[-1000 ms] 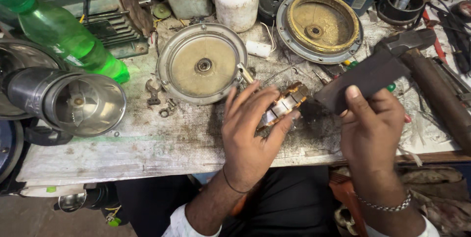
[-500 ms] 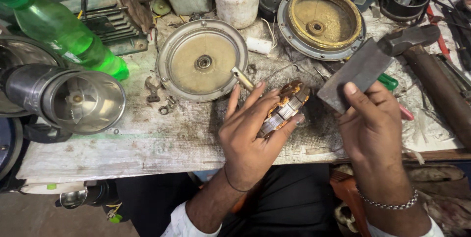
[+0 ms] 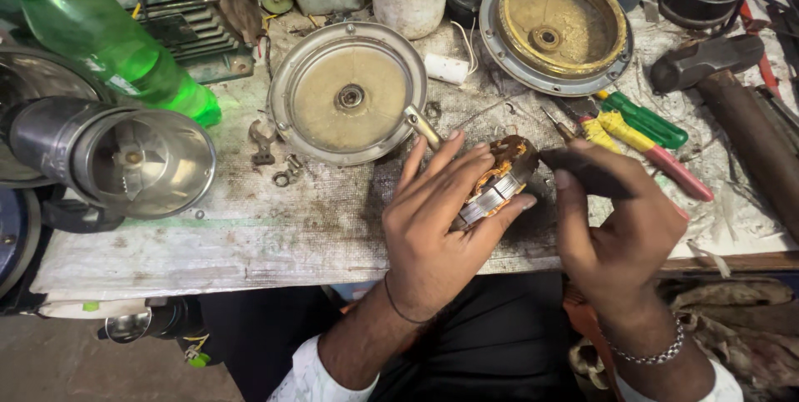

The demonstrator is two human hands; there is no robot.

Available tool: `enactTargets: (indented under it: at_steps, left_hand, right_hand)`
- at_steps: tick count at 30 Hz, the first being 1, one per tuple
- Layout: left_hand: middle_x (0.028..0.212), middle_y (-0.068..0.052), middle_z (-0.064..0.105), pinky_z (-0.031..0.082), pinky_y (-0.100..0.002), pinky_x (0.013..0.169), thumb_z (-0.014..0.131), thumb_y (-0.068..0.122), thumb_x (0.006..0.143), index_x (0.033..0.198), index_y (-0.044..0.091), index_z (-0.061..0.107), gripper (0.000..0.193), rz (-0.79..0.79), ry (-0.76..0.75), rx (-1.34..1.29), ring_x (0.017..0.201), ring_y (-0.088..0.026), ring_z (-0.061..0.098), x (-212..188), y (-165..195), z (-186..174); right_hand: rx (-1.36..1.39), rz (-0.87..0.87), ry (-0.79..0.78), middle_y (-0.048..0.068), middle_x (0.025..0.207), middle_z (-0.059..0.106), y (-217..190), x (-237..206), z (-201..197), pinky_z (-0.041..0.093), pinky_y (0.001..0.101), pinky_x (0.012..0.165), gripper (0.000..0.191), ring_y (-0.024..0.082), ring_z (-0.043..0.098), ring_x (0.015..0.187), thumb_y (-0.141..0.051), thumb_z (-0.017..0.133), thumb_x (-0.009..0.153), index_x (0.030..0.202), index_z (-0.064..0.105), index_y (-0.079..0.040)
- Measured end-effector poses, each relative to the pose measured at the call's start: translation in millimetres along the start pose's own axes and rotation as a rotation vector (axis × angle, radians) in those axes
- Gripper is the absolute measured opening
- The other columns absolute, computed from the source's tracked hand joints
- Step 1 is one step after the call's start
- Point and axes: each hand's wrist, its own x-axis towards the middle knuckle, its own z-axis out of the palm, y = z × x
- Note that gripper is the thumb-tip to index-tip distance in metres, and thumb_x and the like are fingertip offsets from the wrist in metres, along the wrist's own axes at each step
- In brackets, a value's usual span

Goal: The person scrubs a small cylindrical motor component with copper windings using a dark abrasive block. They rotate the part in their left hand and rub its surfaces with the block in their right hand, working over a cluttered workbench with tools and containers.

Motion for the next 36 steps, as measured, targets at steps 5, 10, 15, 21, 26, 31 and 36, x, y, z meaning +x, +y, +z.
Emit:
enactTargets:
  at_steps: [5,10,15,21,26,31,36]
  left_hand:
    - [0.121,-0.013,0.075,0.045,-0.056,0.121,0.093,0.023,0.080,0.118,0.001,0.069,0.050,-0.036,0.013,-0.019,0.130,-0.036,0.069,1.1,-2.3,-0.1]
    - [0.120,-0.014,0.075,0.045,-0.057,0.120,0.094,0.021,0.080,0.116,0.000,0.070,0.049,-0.025,0.018,-0.022,0.129,-0.037,0.069,1.5,-3.9,0.5]
    - [0.120,-0.016,0.075,0.043,-0.059,0.120,0.093,0.021,0.081,0.116,-0.001,0.069,0.048,-0.005,0.000,-0.024,0.129,-0.038,0.068,0.2,-6.1,1.4]
    - [0.122,-0.016,0.075,0.041,-0.061,0.122,0.092,0.022,0.082,0.117,-0.001,0.069,0.048,-0.023,-0.022,-0.029,0.131,-0.038,0.067,-1.4,-8.8,2.9]
    - [0.121,-0.015,0.075,0.040,-0.061,0.123,0.092,0.023,0.082,0.117,0.000,0.069,0.047,-0.015,-0.020,-0.029,0.131,-0.038,0.067,-0.1,-8.2,3.2]
    - [0.122,-0.014,0.075,0.037,-0.062,0.124,0.089,0.024,0.084,0.118,0.001,0.070,0.045,0.008,-0.026,-0.012,0.130,-0.037,0.067,0.3,-4.8,3.2]
    - [0.123,-0.012,0.075,0.038,-0.058,0.125,0.088,0.025,0.086,0.119,0.004,0.070,0.043,0.021,-0.041,0.000,0.129,-0.032,0.069,-0.4,-2.6,3.0]
  right_hand:
    - [0.508,0.374,0.177,0.008,0.124,0.065,9.6,8.2,-3.8,0.058,0.0260,0.097,0.044,0.014,0.069,0.111,0.005,0.070,0.096,0.135,0.048,0.001]
    - [0.992,0.483,0.096,0.013,0.121,0.067,35.1,15.2,-8.9,0.055,0.0304,0.105,0.040,0.017,0.068,0.113,0.010,0.070,0.101,0.138,0.054,0.006]
    - [1.070,0.545,0.109,0.013,0.129,0.069,45.1,11.0,-6.8,0.053,0.0337,0.113,0.039,0.019,0.067,0.121,0.006,0.065,0.101,0.139,0.054,0.007]
    - [1.057,0.539,0.090,0.015,0.130,0.069,46.4,12.2,-6.7,0.052,0.0343,0.114,0.038,0.019,0.067,0.122,0.006,0.063,0.102,0.139,0.055,0.008]
    - [0.966,0.501,0.117,0.013,0.118,0.069,38.2,12.0,-6.8,0.056,0.0313,0.107,0.036,0.017,0.070,0.112,0.007,0.067,0.100,0.136,0.059,0.006]
    - [0.210,0.153,0.109,0.012,0.112,0.070,14.7,9.9,-10.4,0.060,0.0304,0.088,0.022,0.020,0.073,0.099,0.009,0.069,0.093,0.114,0.067,0.003]
    - [-0.145,-0.236,0.045,0.017,0.106,0.071,-4.9,12.4,-5.8,0.060,0.0408,0.096,0.023,0.031,0.073,0.102,0.015,0.071,0.085,0.106,0.070,0.004]
